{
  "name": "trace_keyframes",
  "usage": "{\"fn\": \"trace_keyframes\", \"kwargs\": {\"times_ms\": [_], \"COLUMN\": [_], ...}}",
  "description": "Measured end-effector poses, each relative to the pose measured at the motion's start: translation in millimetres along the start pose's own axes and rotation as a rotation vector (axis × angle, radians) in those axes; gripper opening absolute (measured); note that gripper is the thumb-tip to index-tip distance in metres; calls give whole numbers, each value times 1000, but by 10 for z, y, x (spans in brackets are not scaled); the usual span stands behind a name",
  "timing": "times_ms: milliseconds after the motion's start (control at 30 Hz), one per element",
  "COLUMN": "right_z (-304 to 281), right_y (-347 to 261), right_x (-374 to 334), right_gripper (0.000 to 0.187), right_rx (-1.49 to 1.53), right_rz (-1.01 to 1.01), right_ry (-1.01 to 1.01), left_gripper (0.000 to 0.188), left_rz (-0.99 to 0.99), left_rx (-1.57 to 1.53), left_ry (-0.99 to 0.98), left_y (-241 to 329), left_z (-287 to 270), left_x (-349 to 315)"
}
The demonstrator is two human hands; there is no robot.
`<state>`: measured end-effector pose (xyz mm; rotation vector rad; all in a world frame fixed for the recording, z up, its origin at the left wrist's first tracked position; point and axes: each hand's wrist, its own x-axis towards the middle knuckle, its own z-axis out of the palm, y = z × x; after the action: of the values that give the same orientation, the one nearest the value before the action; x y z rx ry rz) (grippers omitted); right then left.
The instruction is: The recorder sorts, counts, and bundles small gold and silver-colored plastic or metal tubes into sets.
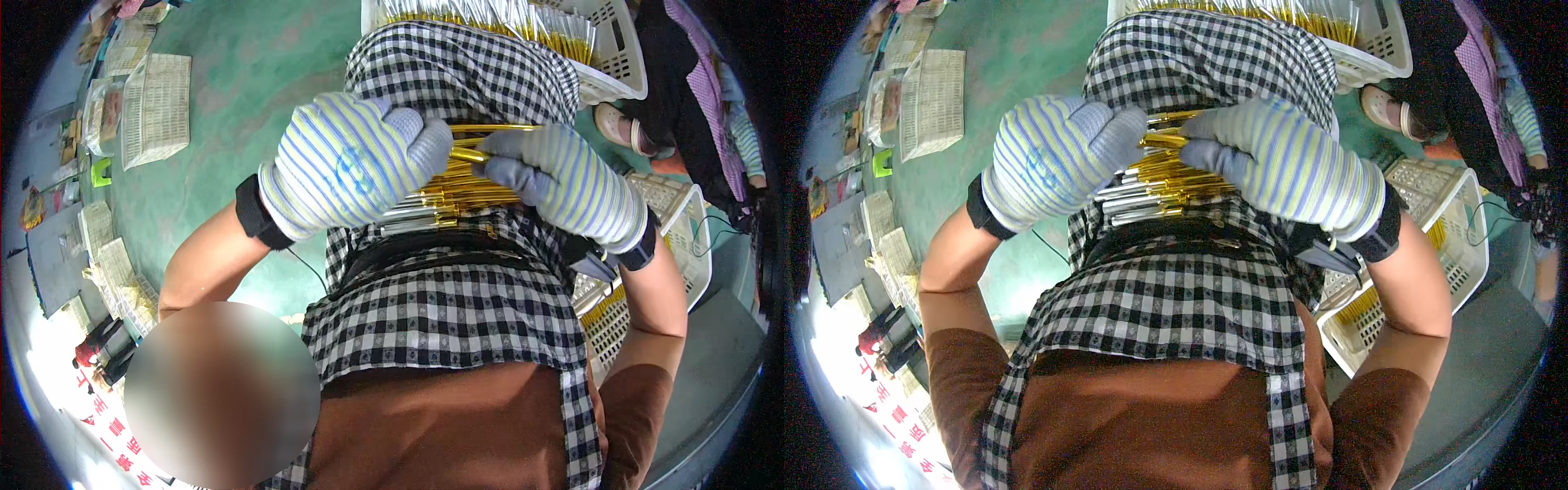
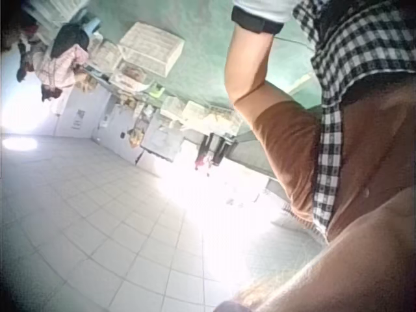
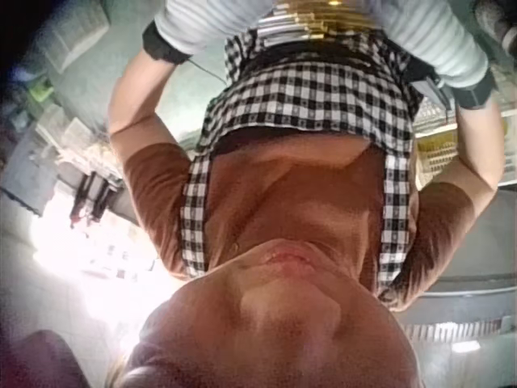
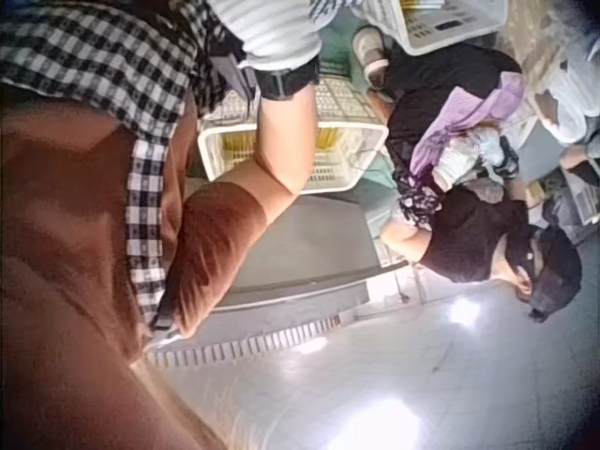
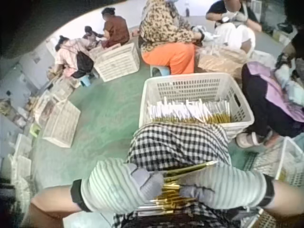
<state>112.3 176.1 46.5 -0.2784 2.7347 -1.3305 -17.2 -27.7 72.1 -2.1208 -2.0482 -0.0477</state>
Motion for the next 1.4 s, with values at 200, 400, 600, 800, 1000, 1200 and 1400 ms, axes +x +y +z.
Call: {"fn": "trace_keyframes", "kwargs": {"times_ms": [200,400,600,800,1000,1200,1400], "right_z": [17,16,43,96,106,42,50], "right_y": [-119,-244,20,-160,-168,-86,51], "right_x": [-219,-268,-114,-285,-342,-408,-380], "right_gripper": [22,25,22,14,24,22,33], "right_rx": [-568,-782,367,-588,-821,-727,465], "right_rz": [-179,-235,137,-280,-390,-323,68], "right_ry": [-110,-38,-301,61,187,65,-226], "left_gripper": [29,22,20,27,18,24,23], "left_rz": [-134,-362,-76,-239,-289,-260,-83], "left_rx": [-357,-1132,-224,-621,-1366,-1133,-346], "left_ry": [-240,-458,-219,-391,-573,-426,-298], "left_y": [127,55,150,96,-51,27,108], "left_z": [-48,-169,-169,-251,-138,-149,-277], "left_x": [-179,-183,-162,-303,-249,-245,-142]}}
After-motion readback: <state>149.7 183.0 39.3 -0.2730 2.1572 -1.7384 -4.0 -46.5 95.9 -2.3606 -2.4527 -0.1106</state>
